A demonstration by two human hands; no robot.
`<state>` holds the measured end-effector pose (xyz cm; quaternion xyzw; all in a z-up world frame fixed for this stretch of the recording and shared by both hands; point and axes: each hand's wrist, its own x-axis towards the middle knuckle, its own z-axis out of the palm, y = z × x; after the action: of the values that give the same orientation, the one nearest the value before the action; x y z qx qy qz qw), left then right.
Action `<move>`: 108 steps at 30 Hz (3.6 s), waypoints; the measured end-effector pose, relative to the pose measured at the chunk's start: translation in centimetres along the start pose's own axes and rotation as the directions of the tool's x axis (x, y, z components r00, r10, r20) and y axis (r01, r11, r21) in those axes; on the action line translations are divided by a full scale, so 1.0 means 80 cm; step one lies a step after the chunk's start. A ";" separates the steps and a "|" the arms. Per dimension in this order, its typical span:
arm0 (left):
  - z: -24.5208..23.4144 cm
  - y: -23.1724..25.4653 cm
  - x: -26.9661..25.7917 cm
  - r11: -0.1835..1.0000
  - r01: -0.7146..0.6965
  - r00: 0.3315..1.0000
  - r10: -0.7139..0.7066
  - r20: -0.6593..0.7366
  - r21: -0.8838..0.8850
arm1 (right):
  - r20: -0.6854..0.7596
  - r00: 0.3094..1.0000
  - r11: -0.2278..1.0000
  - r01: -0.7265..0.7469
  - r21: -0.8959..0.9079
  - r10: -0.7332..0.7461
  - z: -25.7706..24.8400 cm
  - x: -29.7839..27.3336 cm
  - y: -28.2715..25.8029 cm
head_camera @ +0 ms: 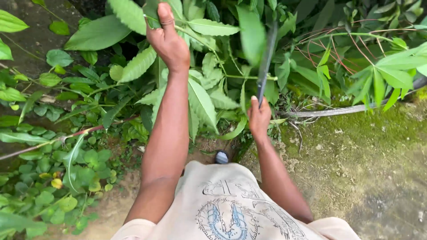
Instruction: Harvesting various leaves and stems from garden plants using a knife.
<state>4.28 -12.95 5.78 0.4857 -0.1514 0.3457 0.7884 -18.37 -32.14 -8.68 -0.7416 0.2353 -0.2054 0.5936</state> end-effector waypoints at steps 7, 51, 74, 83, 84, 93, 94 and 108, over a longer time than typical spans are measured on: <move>-0.019 0.000 -0.029 0.999 0.036 0.998 -0.036 0.054 -0.009 | 0.235 0.949 0.975 0.187 0.121 -0.211 0.000 -0.017 -0.160; -0.070 0.004 0.051 0.993 0.099 0.983 -0.088 0.163 -0.057 | 0.327 0.940 0.797 0.126 -0.591 0.094 0.077 -0.004 0.032; -0.040 0.055 0.072 0.917 0.235 0.935 -0.123 0.331 -0.323 | 0.459 0.875 0.811 0.152 -0.565 0.156 0.079 0.006 0.025; -0.002 0.025 0.052 0.886 0.218 0.952 -0.102 0.288 -0.408 | 0.220 0.945 0.955 -0.271 0.118 0.241 0.024 -0.013 -0.022; 0.005 0.026 0.052 0.867 0.240 0.954 -0.128 0.271 -0.437 | 0.174 0.974 0.959 -0.185 0.215 0.149 0.019 -0.015 -0.026; 0.012 -0.015 0.078 0.851 0.131 0.971 -0.213 -0.106 -0.509 | 0.250 0.946 0.908 -0.279 0.311 0.206 0.024 -0.027 -0.070; 0.007 -0.018 0.081 0.852 0.129 0.971 -0.212 -0.109 -0.507 | 0.253 0.945 0.908 -0.281 0.309 0.206 0.026 -0.029 -0.067; -0.024 -0.032 0.088 0.770 0.080 0.916 -0.307 -0.258 -0.633 | 0.292 0.950 0.664 0.150 -0.733 0.108 0.089 -0.027 -0.122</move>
<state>10.90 -9.22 7.15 0.1497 -0.0617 0.2734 0.9482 -14.93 -23.51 -0.72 -0.9446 0.1938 0.0216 0.2639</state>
